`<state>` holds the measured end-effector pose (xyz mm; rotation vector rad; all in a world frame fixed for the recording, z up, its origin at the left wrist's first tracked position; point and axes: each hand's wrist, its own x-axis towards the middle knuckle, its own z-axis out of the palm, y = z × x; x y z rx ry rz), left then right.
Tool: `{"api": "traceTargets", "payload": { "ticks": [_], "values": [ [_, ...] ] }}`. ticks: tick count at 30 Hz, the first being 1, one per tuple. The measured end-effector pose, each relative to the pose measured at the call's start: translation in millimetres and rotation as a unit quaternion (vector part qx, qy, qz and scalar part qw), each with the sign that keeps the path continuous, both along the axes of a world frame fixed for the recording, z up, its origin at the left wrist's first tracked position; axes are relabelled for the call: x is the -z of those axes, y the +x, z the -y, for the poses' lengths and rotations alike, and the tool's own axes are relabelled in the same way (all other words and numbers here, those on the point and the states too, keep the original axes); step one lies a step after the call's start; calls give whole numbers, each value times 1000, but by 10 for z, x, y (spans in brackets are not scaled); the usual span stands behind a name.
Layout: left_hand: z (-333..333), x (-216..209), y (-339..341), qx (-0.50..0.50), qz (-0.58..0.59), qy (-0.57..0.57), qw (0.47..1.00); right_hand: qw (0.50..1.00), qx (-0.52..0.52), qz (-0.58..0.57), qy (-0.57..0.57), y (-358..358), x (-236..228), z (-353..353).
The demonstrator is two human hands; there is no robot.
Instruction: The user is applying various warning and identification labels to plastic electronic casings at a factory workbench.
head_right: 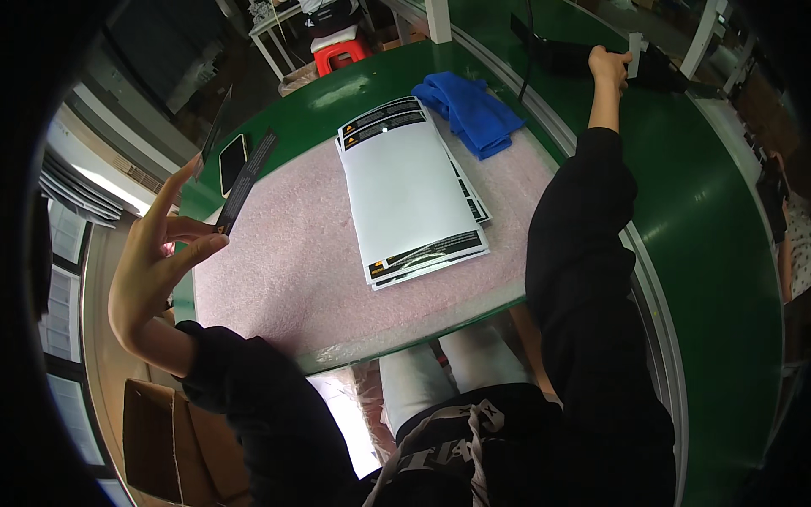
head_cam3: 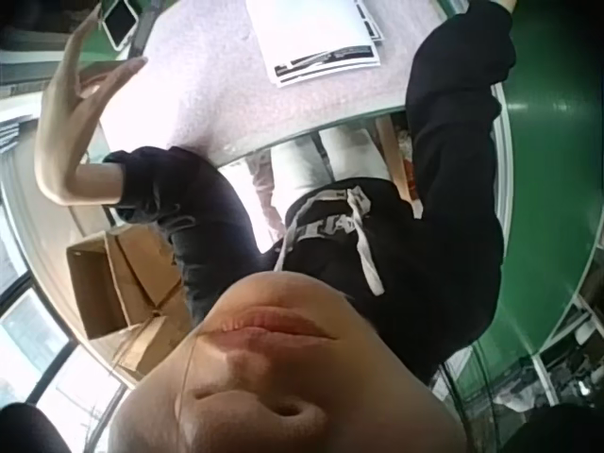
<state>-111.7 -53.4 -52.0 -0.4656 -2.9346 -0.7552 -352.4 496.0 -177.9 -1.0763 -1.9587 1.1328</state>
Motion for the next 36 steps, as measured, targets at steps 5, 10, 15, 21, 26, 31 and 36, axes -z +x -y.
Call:
{"api": "traceTargets", "payload": {
  "ticks": [5,10,15,21,26,31,36],
  "values": [
    [-21,61,18,-5,-51,0,999,1000,-7,-3,18,-43,23,-78],
    [-34,38,-17,-76,-94,-22,992,1000,-11,-2,26,-61,54,-70],
    [-124,11,18,-106,-49,-62,991,999,-6,-2,36,-44,81,-79],
    [-139,11,42,-22,-24,-44,999,1000,13,7,20,-33,77,-107],
    [-133,13,59,11,-16,-21,1000,1000,17,6,13,-38,61,-91],
    [-130,35,52,25,-33,-23,999,1000,24,5,14,-29,77,-100],
    [-149,-7,85,4,-21,-45,999,1000,21,1,6,13,51,-48]
  ]
}}
